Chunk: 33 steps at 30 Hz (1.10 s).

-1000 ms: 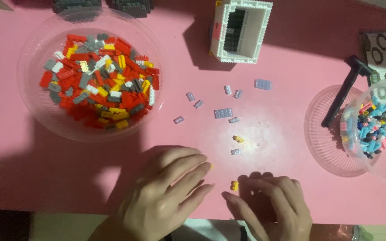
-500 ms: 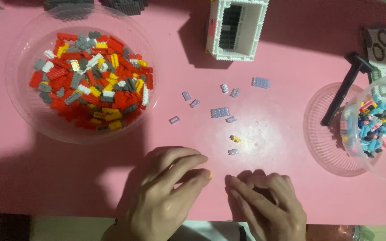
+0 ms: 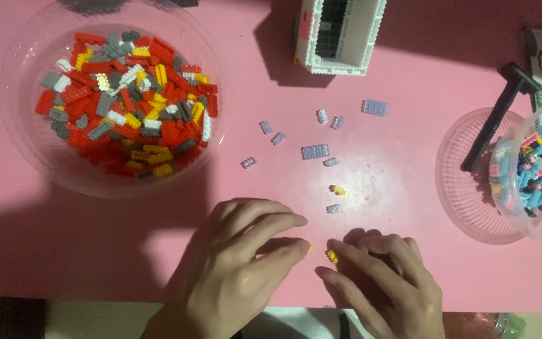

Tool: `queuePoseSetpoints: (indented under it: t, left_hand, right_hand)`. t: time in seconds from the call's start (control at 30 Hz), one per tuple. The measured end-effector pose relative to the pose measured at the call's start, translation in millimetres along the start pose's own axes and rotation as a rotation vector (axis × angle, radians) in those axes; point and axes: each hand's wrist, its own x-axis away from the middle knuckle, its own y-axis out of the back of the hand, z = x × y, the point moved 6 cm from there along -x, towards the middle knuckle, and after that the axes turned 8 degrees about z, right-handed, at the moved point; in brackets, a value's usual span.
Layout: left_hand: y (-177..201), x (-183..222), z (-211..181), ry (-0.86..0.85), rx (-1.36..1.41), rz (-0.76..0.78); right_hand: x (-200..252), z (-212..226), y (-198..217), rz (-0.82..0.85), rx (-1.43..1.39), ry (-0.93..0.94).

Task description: Assembling small plastic building blocks using hands and a toy hammer

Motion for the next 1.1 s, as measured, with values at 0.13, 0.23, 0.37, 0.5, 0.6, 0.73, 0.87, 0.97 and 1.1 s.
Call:
queuePoseSetpoints:
  t: [0.13,0.23,0.37,0.5,0.6,0.73,0.87,0.97,1.1]
  left_hand:
    - [-3,-1,4,-0.015,0.05,0.05]
    - [1,-2,5,-0.008,0.065,0.05]
    - [1,-3,5,-0.01,0.092,0.053]
    - [0,-2,7,0.01,0.108,0.076]
    - [3,-3,5,0.007,0.11,0.063]
    - [4,-4,4,-0.021,0.075,0.058]
    - [0,-2,7,0.002,0.093,0.078]
    - [0,-2,7,0.041,0.107,0.073]
    - [4,-3,6,0.031,0.096,0.044]
  right_hand:
    - [-4,3,-2,0.009,0.024,-0.015]
    - [-6,5,-2,-0.053,0.005,-0.075]
    - [-12,11,-4,0.011,-0.061,-0.005]
    - [-15,8,-8,0.047,-0.141,0.002]
    - [-13,4,-8,0.049,-0.133,0.013]
    - [-11,0,-11,0.049,-0.122,0.051]
    - [-10,1,-12,0.043,-0.088,0.058]
    - [-9,2,-12,0.054,-0.114,0.059]
    - [-9,3,-13,0.029,-0.083,0.068]
